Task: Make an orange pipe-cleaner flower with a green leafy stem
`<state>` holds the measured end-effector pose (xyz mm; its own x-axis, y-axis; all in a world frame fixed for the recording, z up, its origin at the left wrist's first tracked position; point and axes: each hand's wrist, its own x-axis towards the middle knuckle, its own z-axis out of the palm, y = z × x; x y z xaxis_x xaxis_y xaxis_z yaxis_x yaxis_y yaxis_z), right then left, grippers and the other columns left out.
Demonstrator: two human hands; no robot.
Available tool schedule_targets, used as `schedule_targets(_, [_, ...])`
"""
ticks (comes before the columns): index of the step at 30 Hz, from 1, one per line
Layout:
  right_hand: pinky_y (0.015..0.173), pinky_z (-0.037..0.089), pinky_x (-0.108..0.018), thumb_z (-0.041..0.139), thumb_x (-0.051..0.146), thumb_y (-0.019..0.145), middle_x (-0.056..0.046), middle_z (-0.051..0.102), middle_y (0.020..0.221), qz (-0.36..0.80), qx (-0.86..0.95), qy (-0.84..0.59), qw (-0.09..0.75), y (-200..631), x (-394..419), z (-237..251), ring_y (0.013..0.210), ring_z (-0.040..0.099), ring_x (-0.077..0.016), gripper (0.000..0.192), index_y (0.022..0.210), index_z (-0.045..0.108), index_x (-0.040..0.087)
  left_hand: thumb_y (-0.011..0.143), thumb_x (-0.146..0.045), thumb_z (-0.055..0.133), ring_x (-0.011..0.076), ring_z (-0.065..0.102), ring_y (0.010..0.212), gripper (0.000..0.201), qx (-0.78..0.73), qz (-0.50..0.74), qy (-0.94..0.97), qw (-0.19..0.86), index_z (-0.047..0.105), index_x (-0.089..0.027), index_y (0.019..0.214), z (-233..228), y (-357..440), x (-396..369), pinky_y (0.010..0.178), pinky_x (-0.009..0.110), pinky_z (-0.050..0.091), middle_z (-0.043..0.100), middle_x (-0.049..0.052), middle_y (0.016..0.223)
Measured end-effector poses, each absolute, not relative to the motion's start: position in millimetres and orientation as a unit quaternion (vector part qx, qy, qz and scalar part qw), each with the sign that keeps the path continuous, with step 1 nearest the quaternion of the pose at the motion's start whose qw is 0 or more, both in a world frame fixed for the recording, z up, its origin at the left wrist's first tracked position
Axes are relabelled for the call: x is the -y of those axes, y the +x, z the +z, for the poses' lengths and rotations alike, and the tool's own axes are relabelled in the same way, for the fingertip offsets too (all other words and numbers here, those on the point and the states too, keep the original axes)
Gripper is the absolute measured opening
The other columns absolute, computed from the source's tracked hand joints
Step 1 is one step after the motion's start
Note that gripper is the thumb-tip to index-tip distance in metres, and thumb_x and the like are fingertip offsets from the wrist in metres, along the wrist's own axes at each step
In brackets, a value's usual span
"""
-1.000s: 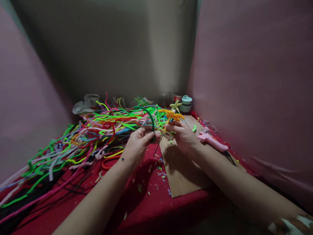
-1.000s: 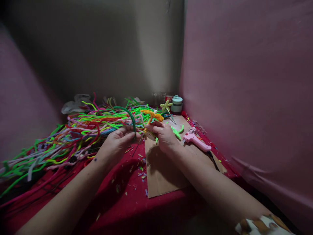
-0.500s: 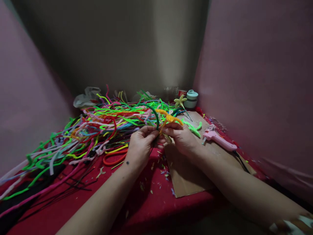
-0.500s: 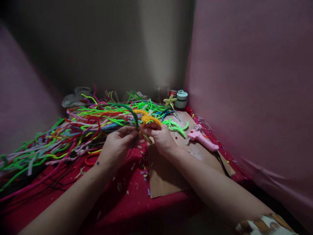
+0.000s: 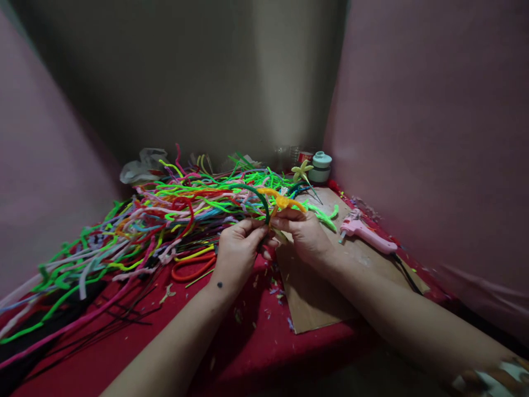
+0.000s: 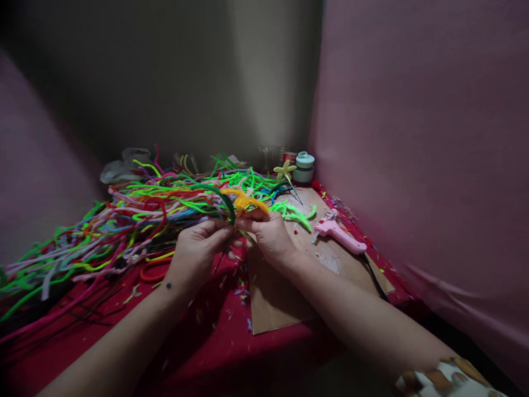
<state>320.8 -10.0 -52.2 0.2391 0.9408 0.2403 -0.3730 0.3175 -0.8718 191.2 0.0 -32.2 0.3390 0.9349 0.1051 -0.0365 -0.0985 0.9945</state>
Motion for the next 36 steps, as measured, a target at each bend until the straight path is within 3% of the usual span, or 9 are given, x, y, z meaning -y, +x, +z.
schedule_targets(6, [0.066, 0.044, -0.028, 0.077, 0.019, 0.053, 0.003, 0.064, 0.06, 0.462, 0.385, -0.373, 0.707, 319.2, 12.1, -48.1, 0.06, 0.052, -0.0113, 0.009, 0.057, 0.069, 0.019, 0.076, -0.024, 0.058, 0.0092, 0.051, 0.047, 0.011, -0.394, 0.429, 0.717, 0.383, 0.063, -0.016, 0.081, -43.9, 188.9, -0.4, 0.048, 0.019, 0.04, 0.063, -0.002, 0.059])
schedule_targets(13, [0.073, 0.044, -0.029, 0.07, 0.023, 0.066, 0.002, 0.065, 0.068, 0.448, 0.467, -0.355, 0.674, 314.7, 17.8, -47.1, 0.067, 0.053, -0.0128, 0.002, 0.068, 0.07, 0.021, 0.077, -0.023, 0.056, 0.0091, 0.049, 0.05, 0.01, -0.394, 0.461, 0.695, 0.386, 0.064, -0.017, 0.079, -36.7, 186.9, 3.7, 0.051, 0.02, 0.039, 0.056, -0.004, 0.057])
schedule_targets(23, [0.074, 0.044, -0.03, 0.062, 0.019, 0.073, 0.001, 0.063, 0.068, 0.392, 0.545, -0.389, 0.631, 316.3, 21.1, -48.3, 0.07, 0.055, -0.0142, 0.008, 0.073, 0.07, 0.019, 0.074, -0.025, 0.061, 0.006, 0.038, 0.047, 0.014, -0.373, 0.469, 0.626, 0.499, 0.064, -0.014, 0.082, -34.0, 184.4, 8.5, 0.045, 0.018, 0.03, 0.046, -0.006, 0.052])
schedule_targets(27, [0.076, 0.044, -0.031, 0.062, 0.017, 0.073, 0.001, 0.062, 0.067, 0.367, 0.566, -0.382, 0.631, 319.9, 18.3, -50.8, 0.071, 0.055, -0.0143, 0.01, 0.067, 0.07, 0.019, 0.07, -0.021, 0.066, 0.0037, 0.039, 0.046, 0.011, -0.345, 0.475, 0.571, 0.573, 0.062, -0.013, 0.076, -33.5, 183.6, 7.8, 0.044, 0.015, 0.03, 0.053, -0.004, 0.057])
schedule_targets(32, [0.079, 0.044, -0.033, 0.068, 0.021, 0.07, 0.001, 0.067, 0.074, 0.424, 0.525, -0.332, 0.659, 319.6, 18.2, -51.5, 0.076, 0.058, -0.0152, 0.006, 0.074, 0.072, 0.022, 0.065, -0.019, 0.07, 0.0019, 0.038, 0.044, 0.014, -0.312, 0.459, 0.518, 0.651, 0.062, -0.012, 0.073, -28.1, 180.8, 5.0, 0.041, 0.013, 0.03, 0.058, -0.001, 0.06])
schedule_targets(36, [0.08, 0.043, -0.032, 0.067, 0.02, 0.071, 0.001, 0.066, 0.073, 0.442, 0.524, -0.334, 0.647, 320.5, 21.0, -52.7, 0.076, 0.058, -0.0148, 0.005, 0.07, 0.071, 0.021, 0.066, -0.02, 0.07, 0.0027, 0.037, 0.039, 0.011, -0.307, 0.409, 0.524, 0.681, 0.063, -0.012, 0.068, -25.5, 178.4, 1.1, 0.038, 0.014, 0.029, 0.052, -0.004, 0.049])
